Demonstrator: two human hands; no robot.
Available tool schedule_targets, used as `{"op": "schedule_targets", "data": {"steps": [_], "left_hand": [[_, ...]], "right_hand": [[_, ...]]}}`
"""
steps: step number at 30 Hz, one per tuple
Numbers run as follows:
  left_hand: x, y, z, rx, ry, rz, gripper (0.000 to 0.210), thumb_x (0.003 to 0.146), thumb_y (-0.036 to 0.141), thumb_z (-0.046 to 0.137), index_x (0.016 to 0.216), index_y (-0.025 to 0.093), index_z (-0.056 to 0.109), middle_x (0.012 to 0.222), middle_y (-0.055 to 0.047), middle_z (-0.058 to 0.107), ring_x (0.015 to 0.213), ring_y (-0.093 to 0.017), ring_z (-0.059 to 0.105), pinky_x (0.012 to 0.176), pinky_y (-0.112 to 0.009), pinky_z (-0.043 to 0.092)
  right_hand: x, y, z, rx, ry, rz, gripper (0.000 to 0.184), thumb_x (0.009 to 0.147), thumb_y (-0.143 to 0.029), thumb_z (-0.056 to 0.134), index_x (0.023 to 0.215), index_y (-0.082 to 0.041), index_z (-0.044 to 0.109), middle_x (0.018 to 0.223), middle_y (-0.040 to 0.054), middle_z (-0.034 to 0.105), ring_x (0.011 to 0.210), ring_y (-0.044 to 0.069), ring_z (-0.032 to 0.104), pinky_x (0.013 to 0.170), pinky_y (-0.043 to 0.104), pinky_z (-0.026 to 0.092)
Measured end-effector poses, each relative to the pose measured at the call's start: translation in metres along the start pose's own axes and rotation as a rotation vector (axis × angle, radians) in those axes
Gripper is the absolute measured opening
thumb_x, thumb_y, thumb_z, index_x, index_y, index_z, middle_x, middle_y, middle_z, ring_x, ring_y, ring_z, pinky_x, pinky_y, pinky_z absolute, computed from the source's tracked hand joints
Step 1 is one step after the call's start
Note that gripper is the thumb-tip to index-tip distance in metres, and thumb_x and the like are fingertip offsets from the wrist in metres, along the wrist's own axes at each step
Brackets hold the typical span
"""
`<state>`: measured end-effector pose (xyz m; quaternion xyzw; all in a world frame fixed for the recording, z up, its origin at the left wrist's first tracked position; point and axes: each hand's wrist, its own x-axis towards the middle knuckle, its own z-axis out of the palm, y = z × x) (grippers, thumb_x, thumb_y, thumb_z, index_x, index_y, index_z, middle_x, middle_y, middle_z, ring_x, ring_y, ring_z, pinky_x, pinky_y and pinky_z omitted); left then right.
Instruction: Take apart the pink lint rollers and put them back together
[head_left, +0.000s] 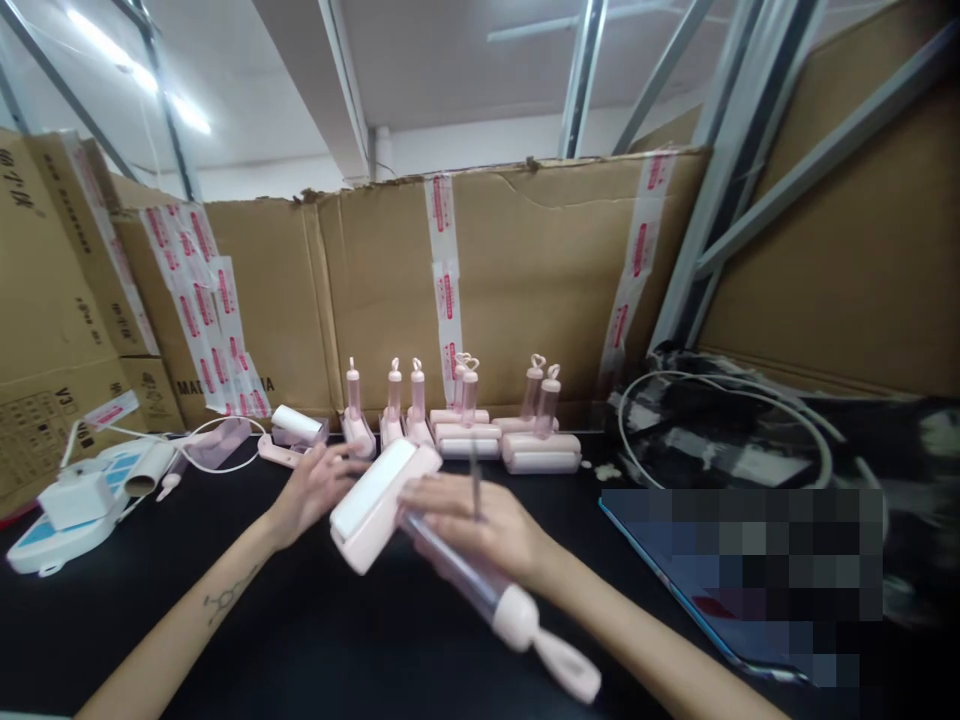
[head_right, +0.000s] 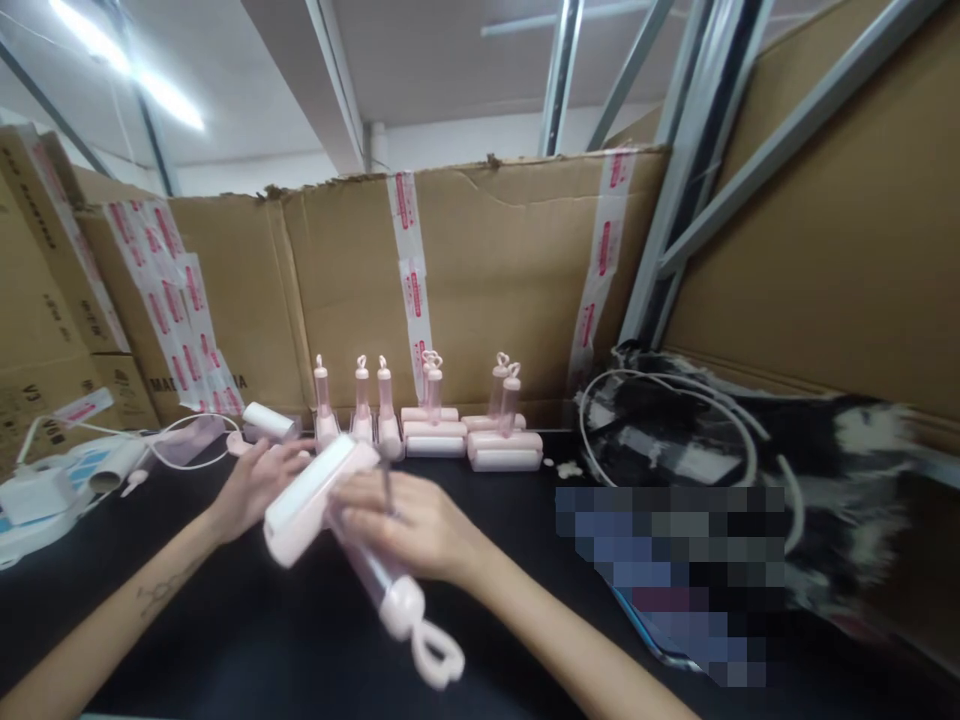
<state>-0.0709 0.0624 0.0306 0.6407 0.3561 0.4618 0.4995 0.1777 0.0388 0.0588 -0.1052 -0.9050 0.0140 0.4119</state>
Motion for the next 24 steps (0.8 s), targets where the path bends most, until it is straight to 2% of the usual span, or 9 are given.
{"op": "schedule_targets", "data": {"steps": [2,4,7,9,11,13,16,20,24], "left_hand": [[-0.007,0.007,0.006,-0.09,-0.14,-0.149,0.061,0.08,0.064,0.037,0.114,0.015,0.051,0.102,-0.012,0.062,0.095,-0.026,0.059,0.081,-0.038,0.046],[-0.011,0.007,0.011,-0.046,-0.136,-0.216,0.049,0.074,0.053,0.058,0.107,0.016,0.053,0.093,-0.007,0.063,0.086,-0.023,0.061,0.074,-0.033,0.047],[-0.011,0.004,0.013,0.185,-0.081,-0.154,0.043,0.064,0.04,0.072,0.095,0.015,0.055,0.083,-0.002,0.061,0.077,-0.018,0.058,0.069,-0.028,0.045],[-0.01,0.003,0.014,0.331,-0.075,-0.084,0.041,0.063,0.04,0.073,0.089,0.015,0.056,0.079,0.0,0.059,0.075,-0.017,0.056,0.069,-0.028,0.044],[-0.009,0.003,0.016,0.412,-0.07,-0.047,0.039,0.063,0.041,0.072,0.087,0.015,0.055,0.079,0.0,0.059,0.077,-0.018,0.056,0.071,-0.028,0.044],[-0.009,0.005,0.02,0.436,-0.071,-0.035,0.038,0.064,0.04,0.071,0.087,0.015,0.055,0.081,-0.001,0.06,0.078,-0.018,0.056,0.071,-0.029,0.045],[-0.012,0.007,0.027,0.445,-0.081,-0.04,0.035,0.064,0.036,0.071,0.087,0.015,0.055,0.083,-0.001,0.06,0.079,-0.018,0.056,0.072,-0.029,0.045],[-0.014,0.004,0.033,0.424,-0.091,-0.017,0.037,0.063,0.033,0.073,0.09,0.015,0.055,0.087,-0.002,0.061,0.083,-0.019,0.056,0.075,-0.03,0.045],[-0.013,0.003,0.033,0.41,0.021,0.012,0.036,0.064,0.036,0.072,0.09,0.016,0.056,0.087,-0.003,0.062,0.083,-0.02,0.057,0.077,-0.031,0.045]], "right_hand": [[0.002,-0.005,0.002,-0.058,-0.149,-0.134,0.02,0.087,-0.016,0.046,0.104,-0.023,0.055,0.112,0.0048,0.064,0.108,0.014,0.057,0.098,0.035,0.041],[0.005,-0.006,-0.003,-0.145,-0.24,-0.204,0.024,0.086,-0.014,0.045,0.107,-0.02,0.055,0.12,0.0082,0.06,0.115,0.016,0.051,0.101,0.037,0.037],[0.007,-0.004,-0.016,-0.143,-0.18,-0.119,0.022,0.08,-0.015,0.045,0.098,-0.019,0.056,0.11,0.0098,0.064,0.102,0.018,0.059,0.091,0.036,0.044],[0.005,-0.004,-0.02,-0.008,-0.161,-0.061,0.02,0.078,-0.014,0.039,0.088,-0.02,0.056,0.088,0.0068,0.069,0.08,0.016,0.063,0.077,0.032,0.047],[0.002,-0.008,-0.016,0.12,-0.24,-0.031,0.021,0.076,-0.013,0.036,0.08,-0.02,0.055,0.068,0.0032,0.065,0.062,0.015,0.059,0.067,0.028,0.046],[0.0,-0.014,-0.007,0.127,-0.345,-0.024,0.018,0.069,-0.012,0.038,0.072,-0.021,0.053,0.057,0.0006,0.059,0.053,0.014,0.054,0.061,0.026,0.043],[-0.001,-0.019,0.009,0.01,-0.412,-0.006,0.013,0.061,-0.011,0.04,0.066,-0.021,0.048,0.051,-0.0019,0.051,0.049,0.013,0.045,0.057,0.024,0.038],[-0.002,-0.015,0.019,-0.129,-0.431,-0.013,0.008,0.064,-0.013,0.041,0.063,-0.021,0.042,0.05,-0.0041,0.044,0.047,0.011,0.038,0.054,0.024,0.034],[-0.005,-0.009,0.027,-0.338,-0.43,-0.041,0.009,0.071,-0.012,0.042,0.067,-0.02,0.043,0.06,-0.0022,0.05,0.048,0.011,0.041,0.049,0.024,0.031]]}}
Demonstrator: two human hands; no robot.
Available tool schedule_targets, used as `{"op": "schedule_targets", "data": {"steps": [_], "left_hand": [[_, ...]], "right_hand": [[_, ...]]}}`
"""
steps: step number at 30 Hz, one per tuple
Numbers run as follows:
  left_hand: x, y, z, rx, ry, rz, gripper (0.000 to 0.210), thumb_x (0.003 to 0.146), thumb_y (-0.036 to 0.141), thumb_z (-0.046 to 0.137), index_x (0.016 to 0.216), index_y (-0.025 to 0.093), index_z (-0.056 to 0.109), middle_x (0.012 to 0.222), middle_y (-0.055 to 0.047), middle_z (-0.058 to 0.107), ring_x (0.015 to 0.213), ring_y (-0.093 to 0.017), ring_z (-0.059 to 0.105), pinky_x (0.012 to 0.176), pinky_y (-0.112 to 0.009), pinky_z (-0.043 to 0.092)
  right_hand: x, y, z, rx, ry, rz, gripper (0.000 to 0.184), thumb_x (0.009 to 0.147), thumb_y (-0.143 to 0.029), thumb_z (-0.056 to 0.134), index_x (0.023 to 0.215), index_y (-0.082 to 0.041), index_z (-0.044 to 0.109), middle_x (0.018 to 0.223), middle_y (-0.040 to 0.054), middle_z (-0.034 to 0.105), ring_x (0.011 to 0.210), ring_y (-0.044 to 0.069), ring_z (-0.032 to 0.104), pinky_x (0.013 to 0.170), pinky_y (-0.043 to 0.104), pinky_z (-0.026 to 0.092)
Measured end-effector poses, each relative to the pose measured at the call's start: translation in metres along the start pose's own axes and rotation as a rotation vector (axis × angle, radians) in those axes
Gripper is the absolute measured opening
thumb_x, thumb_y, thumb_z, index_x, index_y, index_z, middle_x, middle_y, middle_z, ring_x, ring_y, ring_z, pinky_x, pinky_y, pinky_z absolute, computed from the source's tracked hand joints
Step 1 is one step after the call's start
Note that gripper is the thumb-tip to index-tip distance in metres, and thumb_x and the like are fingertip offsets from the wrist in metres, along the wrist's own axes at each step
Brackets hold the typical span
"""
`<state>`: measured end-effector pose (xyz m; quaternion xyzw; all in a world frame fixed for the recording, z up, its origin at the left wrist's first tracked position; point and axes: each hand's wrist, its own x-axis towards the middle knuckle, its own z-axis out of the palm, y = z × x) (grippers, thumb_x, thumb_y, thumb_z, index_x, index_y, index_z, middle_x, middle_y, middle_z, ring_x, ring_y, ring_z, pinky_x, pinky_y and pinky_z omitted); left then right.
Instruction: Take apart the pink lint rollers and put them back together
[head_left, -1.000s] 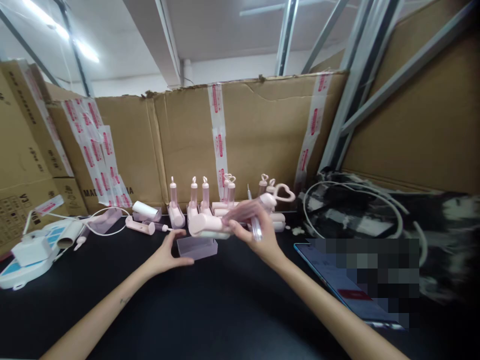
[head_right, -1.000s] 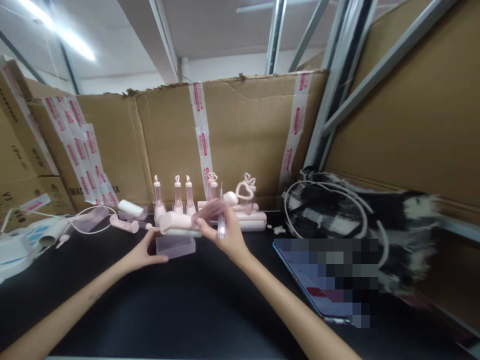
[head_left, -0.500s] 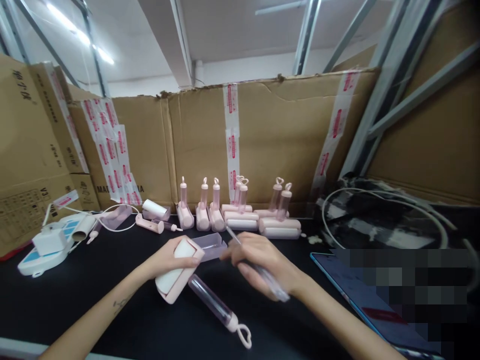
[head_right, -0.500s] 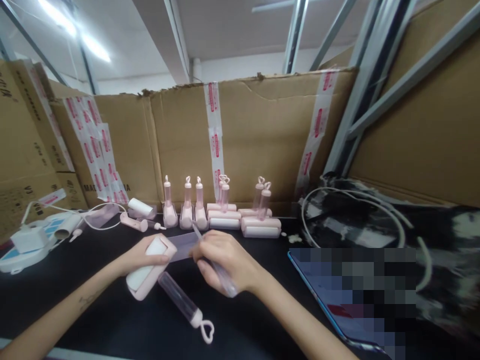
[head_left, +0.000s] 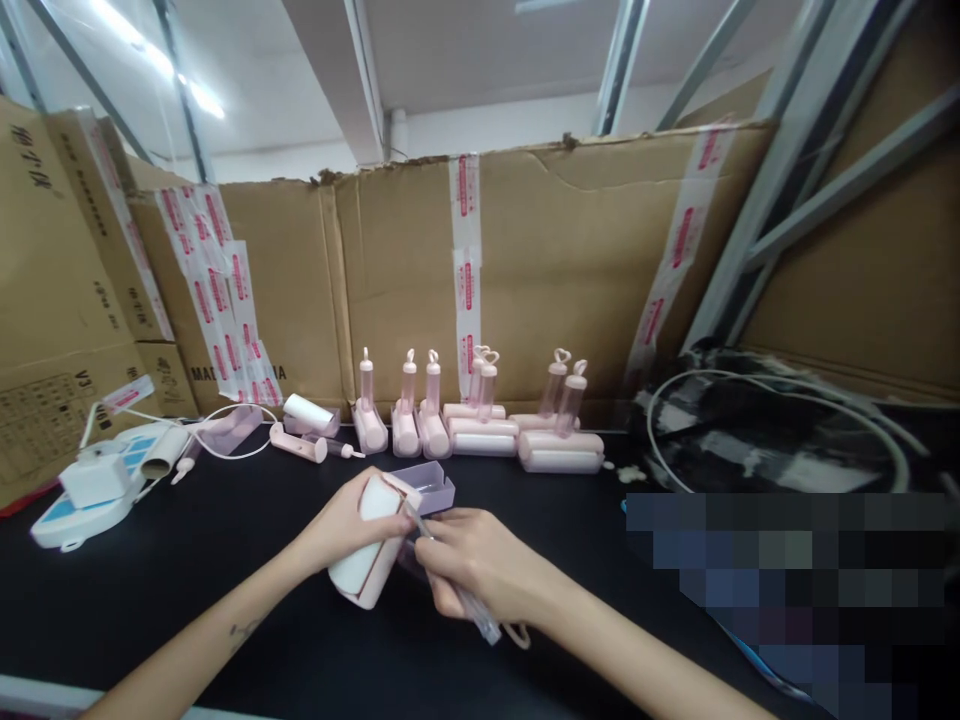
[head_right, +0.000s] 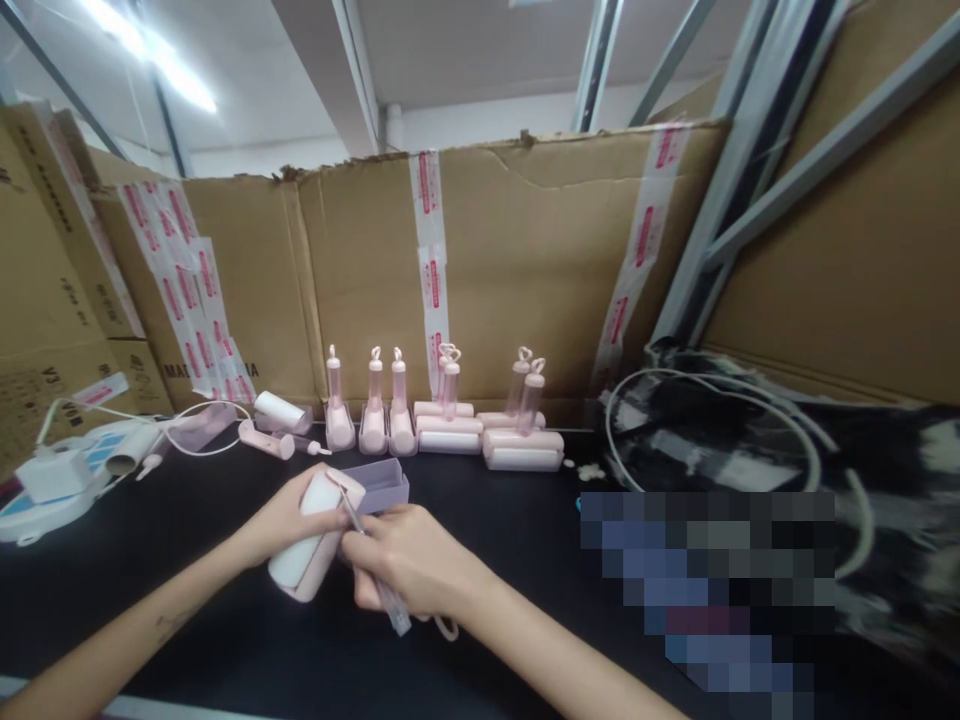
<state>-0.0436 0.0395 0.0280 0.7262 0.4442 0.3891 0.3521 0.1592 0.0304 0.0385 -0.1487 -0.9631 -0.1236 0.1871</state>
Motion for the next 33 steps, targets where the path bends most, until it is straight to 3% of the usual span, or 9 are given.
{"op": "schedule_targets", "data": {"steps": [5,11,15,17,20,25,27,30,33], "left_hand": [[-0.003,0.007,0.003,-0.223,0.101,-0.119,0.038,0.07,0.044,0.066,0.093,0.015,0.058,0.084,-0.004,0.064,0.078,-0.019,0.06,0.07,-0.029,0.047],[-0.004,0.012,0.014,-0.535,0.131,-0.25,0.038,0.07,0.045,0.067,0.088,0.013,0.057,0.071,-0.003,0.064,0.061,-0.014,0.061,0.054,-0.022,0.047],[0.012,0.011,-0.008,-0.612,0.304,-0.23,0.039,0.077,0.051,0.054,0.091,0.015,0.051,0.076,-0.006,0.065,0.062,-0.017,0.064,0.058,-0.029,0.052],[0.023,0.011,-0.025,-0.398,0.404,-0.161,0.038,0.079,0.052,0.049,0.093,0.017,0.049,0.075,-0.005,0.064,0.06,-0.018,0.063,0.059,-0.033,0.052],[0.035,0.013,-0.04,-0.049,0.38,-0.13,0.04,0.07,0.049,0.061,0.092,0.018,0.051,0.068,-0.003,0.062,0.054,-0.019,0.06,0.056,-0.034,0.05],[0.035,0.015,-0.025,0.811,0.251,-0.013,0.028,0.073,0.039,0.055,0.092,0.02,0.054,0.08,-0.007,0.065,0.077,-0.028,0.063,0.068,-0.036,0.045],[0.032,0.014,-0.015,0.952,0.219,0.025,0.028,0.073,0.038,0.053,0.094,0.02,0.054,0.084,-0.007,0.065,0.08,-0.03,0.063,0.071,-0.038,0.044],[0.026,0.01,-0.007,1.076,0.196,0.109,0.032,0.075,0.038,0.049,0.1,0.018,0.054,0.091,-0.009,0.065,0.082,-0.031,0.062,0.068,-0.037,0.043],[0.021,0.006,-0.004,1.178,0.197,0.187,0.035,0.081,0.039,0.042,0.103,0.015,0.053,0.088,-0.01,0.064,0.08,-0.028,0.062,0.061,-0.032,0.043]], "right_hand": [[-0.002,-0.005,0.009,-0.188,-0.073,0.091,0.003,0.081,-0.021,0.045,0.079,-0.02,0.047,0.074,0.0013,0.054,0.048,0.012,0.05,0.04,0.023,0.022],[0.0,-0.009,0.009,-0.223,-0.114,0.149,0.008,0.083,-0.026,0.046,0.086,-0.019,0.049,0.089,0.0058,0.055,0.047,0.012,0.054,0.038,0.023,0.024],[-0.002,-0.001,-0.01,-0.111,-0.087,0.262,0.009,0.08,-0.021,0.048,0.088,-0.018,0.052,0.094,0.0069,0.056,0.046,0.009,0.049,0.041,0.021,0.028],[-0.005,0.011,-0.026,-0.014,-0.049,0.386,0.01,0.079,-0.017,0.048,0.086,-0.017,0.054,0.091,0.0058,0.056,0.048,0.008,0.048,0.045,0.02,0.031],[-0.014,0.036,-0.048,0.103,-0.084,0.55,0.01,0.079,-0.013,0.045,0.075,-0.016,0.053,0.072,0.0018,0.055,0.051,0.009,0.047,0.05,0.02,0.032],[-0.031,0.068,-0.051,0.161,-0.301,0.638,0.014,0.076,-0.012,0.045,0.065,-0.018,0.048,0.056,-0.0015,0.051,0.048,0.011,0.043,0.047,0.021,0.026],[-0.034,0.071,-0.049,0.151,-0.318,0.646,0.013,0.074,-0.011,0.046,0.064,-0.018,0.046,0.053,-0.002,0.05,0.046,0.011,0.043,0.046,0.022,0.025],[-0.028,0.062,-0.047,0.23,-0.187,0.65,0.015,0.076,-0.011,0.041,0.063,-0.019,0.042,0.055,-0.0009,0.051,0.051,0.013,0.049,0.051,0.023,0.031],[-0.015,0.04,-0.038,0.73,0.086,0.546,0.021,0.086,-0.018,0.028,0.068,-0.019,0.039,0.061,0.0008,0.057,0.056,0.014,0.057,0.057,0.024,0.041]]}}
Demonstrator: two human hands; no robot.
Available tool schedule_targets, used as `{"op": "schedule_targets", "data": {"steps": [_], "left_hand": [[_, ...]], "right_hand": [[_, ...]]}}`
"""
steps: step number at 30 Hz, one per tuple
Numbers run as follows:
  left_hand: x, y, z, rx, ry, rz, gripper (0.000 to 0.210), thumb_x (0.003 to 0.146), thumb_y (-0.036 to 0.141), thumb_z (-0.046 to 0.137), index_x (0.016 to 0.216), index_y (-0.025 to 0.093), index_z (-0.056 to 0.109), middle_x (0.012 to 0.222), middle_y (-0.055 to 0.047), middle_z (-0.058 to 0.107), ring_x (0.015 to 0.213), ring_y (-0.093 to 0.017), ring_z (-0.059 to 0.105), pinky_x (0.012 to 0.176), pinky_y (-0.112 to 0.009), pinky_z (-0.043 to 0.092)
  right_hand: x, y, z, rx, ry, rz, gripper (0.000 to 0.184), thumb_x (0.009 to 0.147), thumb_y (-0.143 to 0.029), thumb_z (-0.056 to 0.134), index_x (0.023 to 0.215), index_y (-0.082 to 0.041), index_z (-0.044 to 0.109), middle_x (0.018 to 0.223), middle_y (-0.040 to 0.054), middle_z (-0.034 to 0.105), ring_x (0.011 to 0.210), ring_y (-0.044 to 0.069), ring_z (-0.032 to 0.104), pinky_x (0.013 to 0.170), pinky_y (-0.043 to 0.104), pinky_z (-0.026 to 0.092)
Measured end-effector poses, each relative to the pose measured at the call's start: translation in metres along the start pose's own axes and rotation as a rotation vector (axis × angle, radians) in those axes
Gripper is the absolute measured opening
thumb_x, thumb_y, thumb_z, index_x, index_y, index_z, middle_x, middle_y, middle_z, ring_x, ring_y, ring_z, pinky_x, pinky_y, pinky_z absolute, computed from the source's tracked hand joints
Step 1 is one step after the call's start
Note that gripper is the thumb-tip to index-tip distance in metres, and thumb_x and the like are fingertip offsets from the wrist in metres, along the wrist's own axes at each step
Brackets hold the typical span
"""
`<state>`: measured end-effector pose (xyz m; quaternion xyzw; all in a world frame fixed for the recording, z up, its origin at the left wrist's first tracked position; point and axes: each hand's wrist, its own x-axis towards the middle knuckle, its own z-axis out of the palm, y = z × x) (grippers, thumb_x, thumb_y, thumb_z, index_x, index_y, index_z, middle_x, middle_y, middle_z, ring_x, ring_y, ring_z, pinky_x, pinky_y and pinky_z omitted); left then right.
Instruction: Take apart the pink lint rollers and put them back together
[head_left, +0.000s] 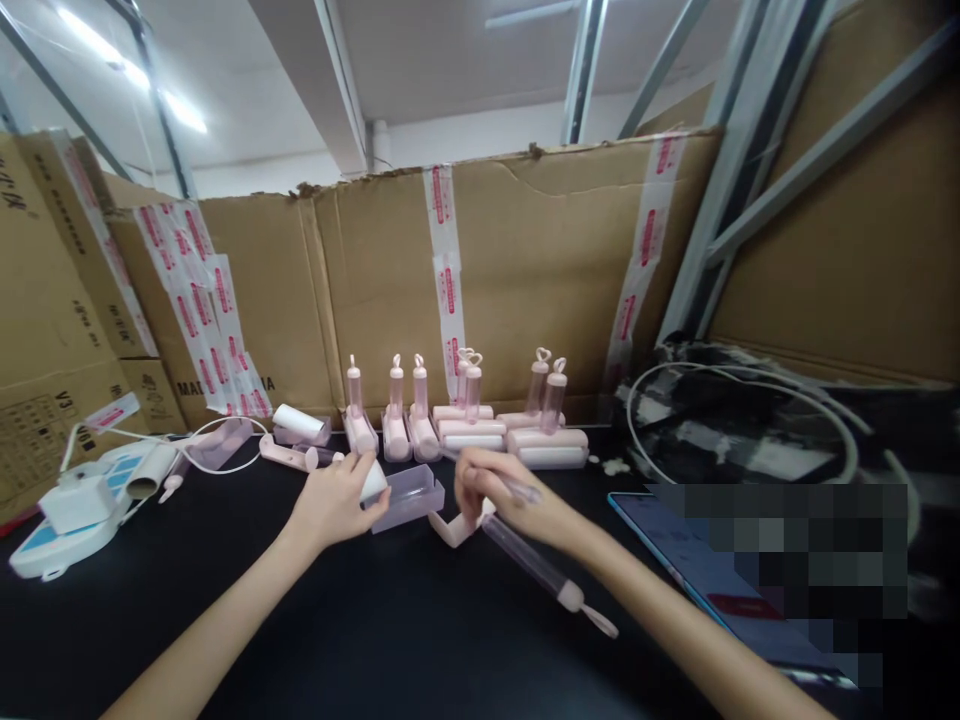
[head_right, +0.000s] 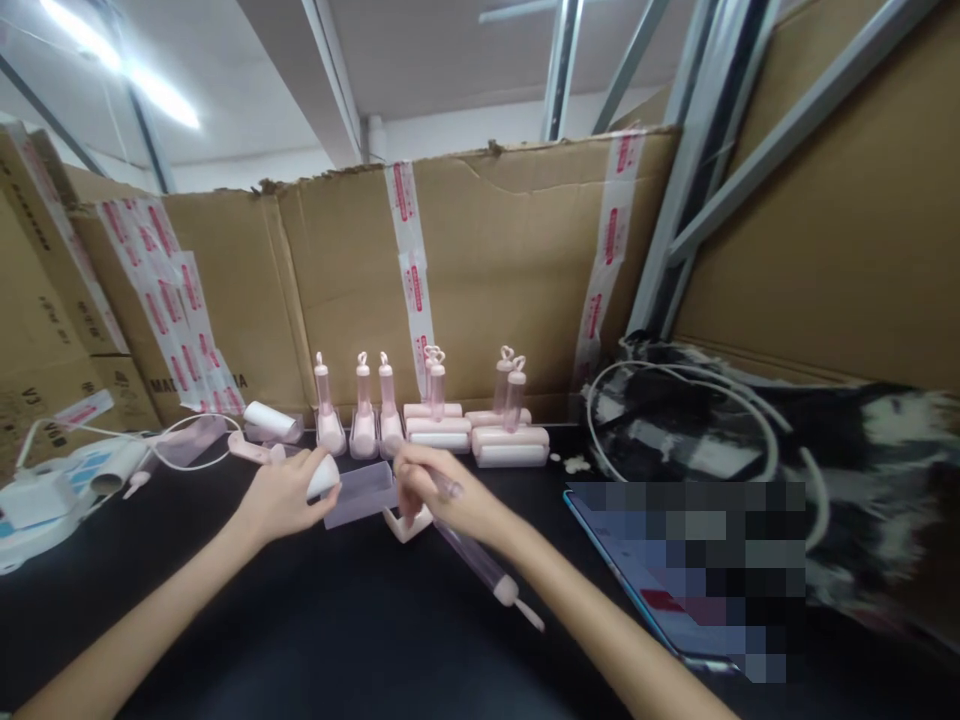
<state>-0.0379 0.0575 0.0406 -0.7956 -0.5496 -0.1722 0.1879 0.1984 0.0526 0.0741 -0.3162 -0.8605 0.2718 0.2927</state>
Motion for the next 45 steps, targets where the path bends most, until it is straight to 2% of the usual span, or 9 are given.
{"op": "schedule_targets", "data": {"steps": [1,3,5,8,15,22,32,41,45], "left_hand": [[-0.001,0.001,0.001,0.008,0.015,0.002,0.036,0.082,0.04,0.04,0.104,0.014,0.053,0.088,-0.01,0.064,0.08,-0.027,0.062,0.06,-0.031,0.043],[-0.003,0.002,0.001,0.011,0.037,-0.004,0.039,0.084,0.042,0.038,0.107,0.014,0.051,0.089,-0.011,0.064,0.08,-0.026,0.062,0.058,-0.03,0.043],[-0.005,0.004,0.001,0.005,0.04,-0.009,0.041,0.084,0.042,0.038,0.111,0.014,0.05,0.091,-0.011,0.064,0.079,-0.026,0.063,0.057,-0.029,0.043],[-0.007,0.006,0.001,0.001,0.023,-0.008,0.042,0.083,0.042,0.04,0.113,0.015,0.048,0.095,-0.011,0.064,0.08,-0.025,0.063,0.057,-0.029,0.044],[-0.007,0.005,0.003,-0.012,-0.027,0.002,0.042,0.08,0.04,0.042,0.113,0.015,0.049,0.099,-0.011,0.065,0.085,-0.026,0.063,0.061,-0.031,0.046],[-0.01,0.005,0.003,-0.016,-0.022,0.012,0.044,0.079,0.039,0.042,0.115,0.014,0.049,0.1,-0.011,0.065,0.086,-0.027,0.063,0.061,-0.032,0.047],[-0.008,0.005,0.001,-0.019,-0.045,-0.084,0.043,0.08,0.042,0.041,0.115,0.017,0.048,0.095,-0.008,0.067,0.082,-0.026,0.064,0.058,-0.03,0.046],[-0.011,0.007,-0.002,-0.039,-0.064,-0.063,0.038,0.079,0.041,0.043,0.109,0.018,0.049,0.092,-0.007,0.066,0.082,-0.026,0.064,0.058,-0.029,0.044],[-0.011,0.006,-0.002,-0.021,-0.075,-0.016,0.037,0.079,0.04,0.044,0.108,0.017,0.049,0.092,-0.009,0.066,0.082,-0.026,0.064,0.059,-0.03,0.045]], "right_hand": [[0.0,-0.003,0.01,0.182,-0.015,-0.044,0.023,0.088,-0.021,0.025,0.069,-0.019,0.039,0.061,0.0009,0.057,0.055,0.014,0.059,0.057,0.025,0.043],[-0.001,-0.006,0.03,0.37,-0.085,-0.089,0.024,0.09,-0.026,0.026,0.07,-0.019,0.039,0.061,0.0007,0.057,0.054,0.014,0.059,0.057,0.025,0.044],[-0.003,-0.004,0.044,0.388,-0.131,-0.113,0.024,0.09,-0.027,0.031,0.07,-0.019,0.04,0.061,0.0007,0.057,0.055,0.013,0.059,0.058,0.025,0.045],[-0.005,0.0,0.052,0.339,-0.15,-0.142,0.023,0.09,-0.024,0.031,0.07,-0.018,0.041,0.062,0.0009,0.057,0.056,0.012,0.058,0.059,0.024,0.044],[-0.005,0.0,0.051,0.228,-0.143,-0.179,0.023,0.088,-0.018,0.031,0.069,-0.017,0.045,0.06,0.0016,0.058,0.055,0.012,0.055,0.055,0.022,0.042],[-0.006,0.001,0.052,0.149,-0.144,-0.221,0.02,0.084,-0.013,0.033,0.068,-0.017,0.045,0.059,0.001,0.059,0.055,0.011,0.055,0.055,0.02,0.042],[-0.007,0.003,0.052,0.117,-0.124,-0.247,0.018,0.08,-0.008,0.034,0.069,-0.018,0.043,0.059,-0.0005,0.058,0.053,0.01,0.054,0.054,0.019,0.04],[-0.005,0.006,0.052,0.056,-0.15,-0.256,0.018,0.075,-0.005,0.035,0.069,-0.019,0.045,0.057,-0.0021,0.057,0.053,0.01,0.055,0.053,0.019,0.039],[-0.003,0.007,0.053,-0.092,-0.151,-0.286,0.015,0.069,-0.006,0.038,0.065,-0.019,0.044,0.057,-0.0029,0.052,0.052,0.01,0.048,0.052,0.019,0.036]]}}
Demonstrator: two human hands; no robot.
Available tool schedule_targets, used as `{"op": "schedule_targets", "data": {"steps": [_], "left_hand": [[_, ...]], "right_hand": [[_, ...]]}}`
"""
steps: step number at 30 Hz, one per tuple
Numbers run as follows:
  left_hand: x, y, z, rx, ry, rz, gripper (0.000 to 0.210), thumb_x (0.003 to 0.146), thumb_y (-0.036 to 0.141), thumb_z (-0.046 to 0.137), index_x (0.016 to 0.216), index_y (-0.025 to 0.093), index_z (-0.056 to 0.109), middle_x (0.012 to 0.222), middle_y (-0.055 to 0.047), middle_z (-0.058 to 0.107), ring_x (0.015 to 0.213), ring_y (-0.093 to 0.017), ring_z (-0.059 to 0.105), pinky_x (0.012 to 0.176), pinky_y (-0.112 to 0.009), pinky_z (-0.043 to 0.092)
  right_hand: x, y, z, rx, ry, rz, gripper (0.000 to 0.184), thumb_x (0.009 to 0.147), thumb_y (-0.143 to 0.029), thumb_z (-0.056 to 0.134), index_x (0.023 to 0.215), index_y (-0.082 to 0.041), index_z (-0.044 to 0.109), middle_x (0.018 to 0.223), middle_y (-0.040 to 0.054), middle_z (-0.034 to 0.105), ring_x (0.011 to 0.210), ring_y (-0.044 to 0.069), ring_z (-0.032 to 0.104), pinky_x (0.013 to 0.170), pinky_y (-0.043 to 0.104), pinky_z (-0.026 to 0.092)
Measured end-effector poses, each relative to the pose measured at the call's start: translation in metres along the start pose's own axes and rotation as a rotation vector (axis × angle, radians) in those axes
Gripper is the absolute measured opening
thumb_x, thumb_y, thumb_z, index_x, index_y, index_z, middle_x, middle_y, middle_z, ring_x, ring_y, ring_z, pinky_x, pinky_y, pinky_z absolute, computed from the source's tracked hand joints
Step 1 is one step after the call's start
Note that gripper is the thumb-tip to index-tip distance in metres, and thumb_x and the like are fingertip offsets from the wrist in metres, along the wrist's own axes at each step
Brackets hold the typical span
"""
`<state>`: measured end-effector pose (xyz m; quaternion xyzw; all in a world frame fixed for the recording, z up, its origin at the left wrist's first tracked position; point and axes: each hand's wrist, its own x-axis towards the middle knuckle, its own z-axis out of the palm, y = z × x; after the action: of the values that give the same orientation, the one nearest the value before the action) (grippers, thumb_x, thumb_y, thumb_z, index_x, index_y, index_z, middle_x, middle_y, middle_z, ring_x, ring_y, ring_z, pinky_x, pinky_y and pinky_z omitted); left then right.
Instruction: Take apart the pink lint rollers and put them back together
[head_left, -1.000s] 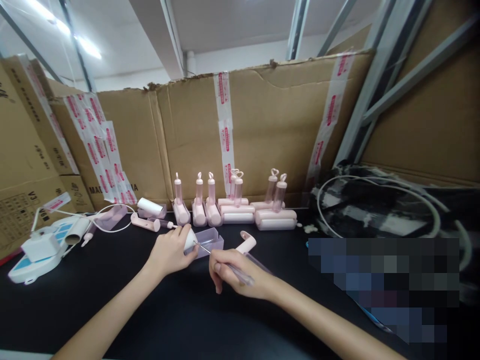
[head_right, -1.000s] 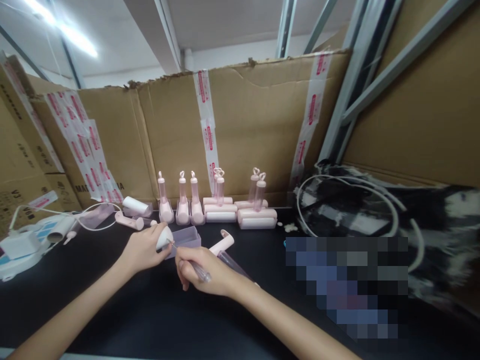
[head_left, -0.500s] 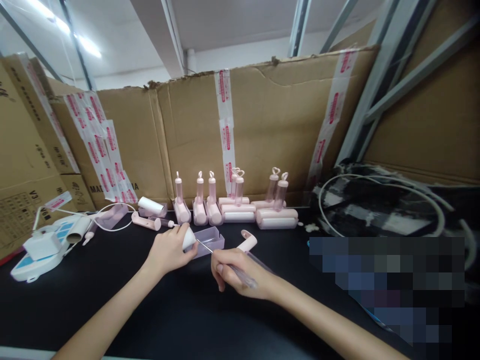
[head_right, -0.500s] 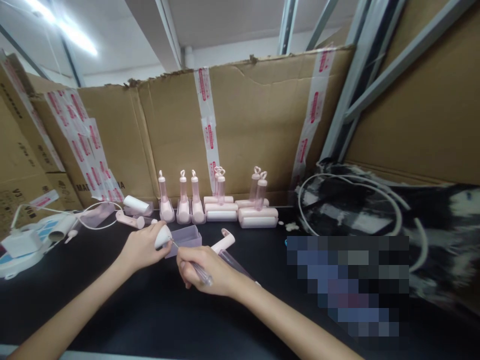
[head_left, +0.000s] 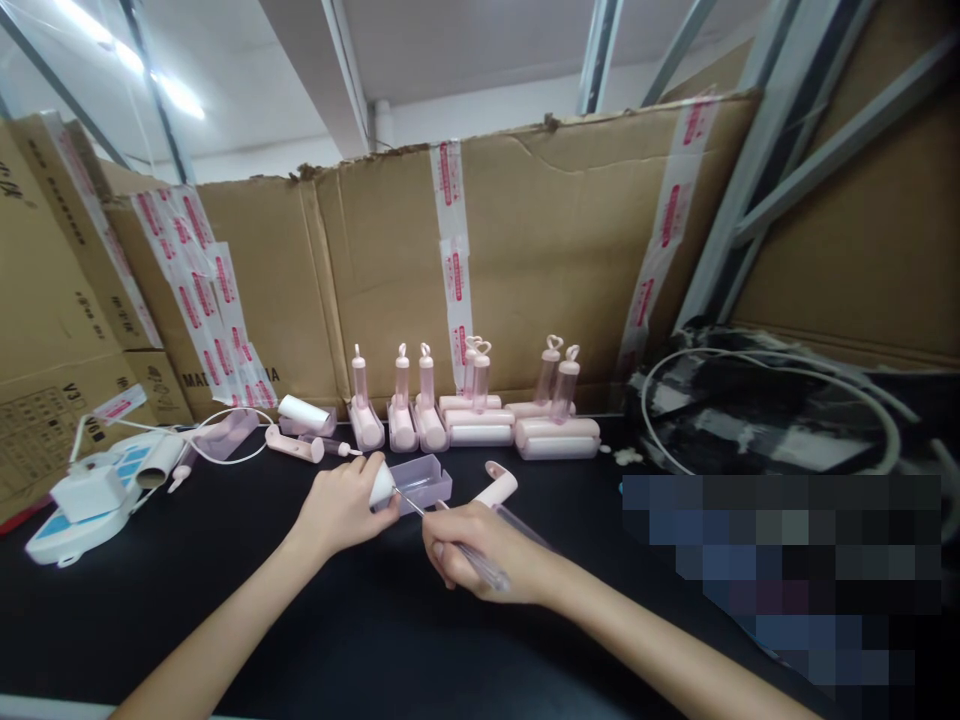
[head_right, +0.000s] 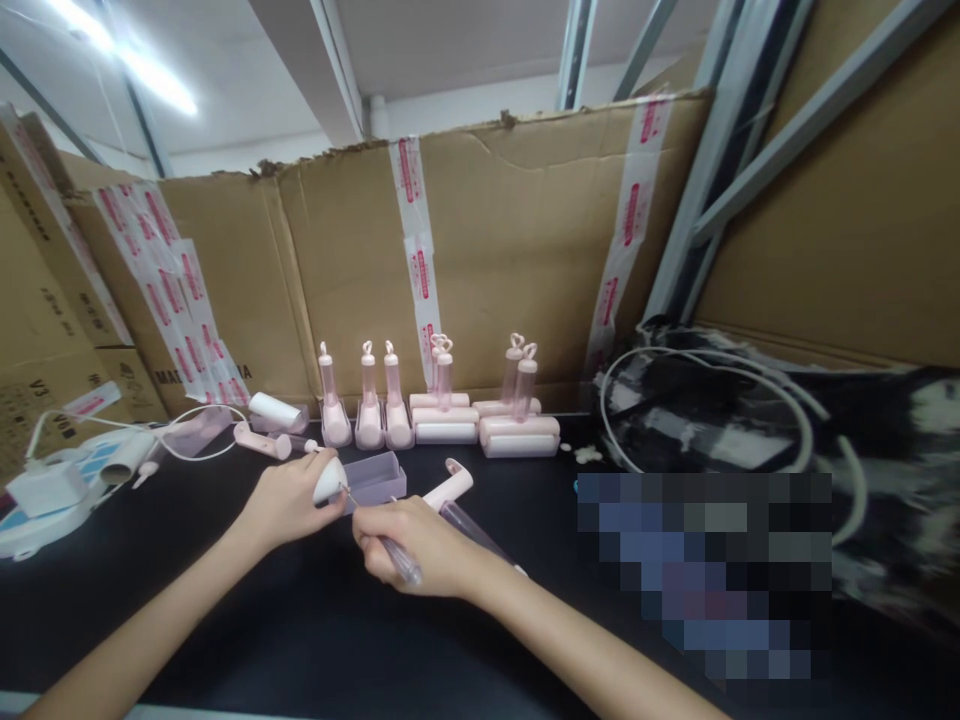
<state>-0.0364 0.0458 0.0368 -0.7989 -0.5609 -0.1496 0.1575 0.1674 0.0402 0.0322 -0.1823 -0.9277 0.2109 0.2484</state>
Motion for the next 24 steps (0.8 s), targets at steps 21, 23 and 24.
{"op": "schedule_targets", "data": {"steps": [21,23,24], "left_hand": [[0.016,-0.022,0.015,-1.516,0.424,-0.467,0.037,0.07,0.04,0.058,0.099,0.021,0.045,0.097,-0.004,0.055,0.09,-0.019,0.058,0.075,-0.034,0.048],[0.016,-0.019,0.022,-1.592,0.39,-0.477,0.032,0.07,0.039,0.054,0.095,0.019,0.048,0.093,-0.003,0.056,0.089,-0.019,0.058,0.074,-0.033,0.049],[0.016,-0.018,0.024,-1.625,0.379,-0.484,0.03,0.069,0.038,0.055,0.092,0.019,0.05,0.09,-0.003,0.056,0.088,-0.018,0.057,0.073,-0.033,0.049]], "right_hand": [[0.004,0.004,-0.003,0.555,0.307,0.2,0.019,0.084,-0.021,0.03,0.066,-0.02,0.035,0.054,-0.0069,0.045,0.04,0.007,0.049,0.045,0.02,0.036],[0.004,0.004,0.0,0.56,0.295,0.195,0.019,0.085,-0.022,0.031,0.066,-0.02,0.036,0.053,-0.0072,0.044,0.039,0.007,0.049,0.044,0.02,0.036],[0.004,0.005,0.001,0.555,0.29,0.196,0.02,0.085,-0.023,0.031,0.066,-0.02,0.036,0.054,-0.0072,0.043,0.039,0.007,0.048,0.043,0.019,0.035]]}}
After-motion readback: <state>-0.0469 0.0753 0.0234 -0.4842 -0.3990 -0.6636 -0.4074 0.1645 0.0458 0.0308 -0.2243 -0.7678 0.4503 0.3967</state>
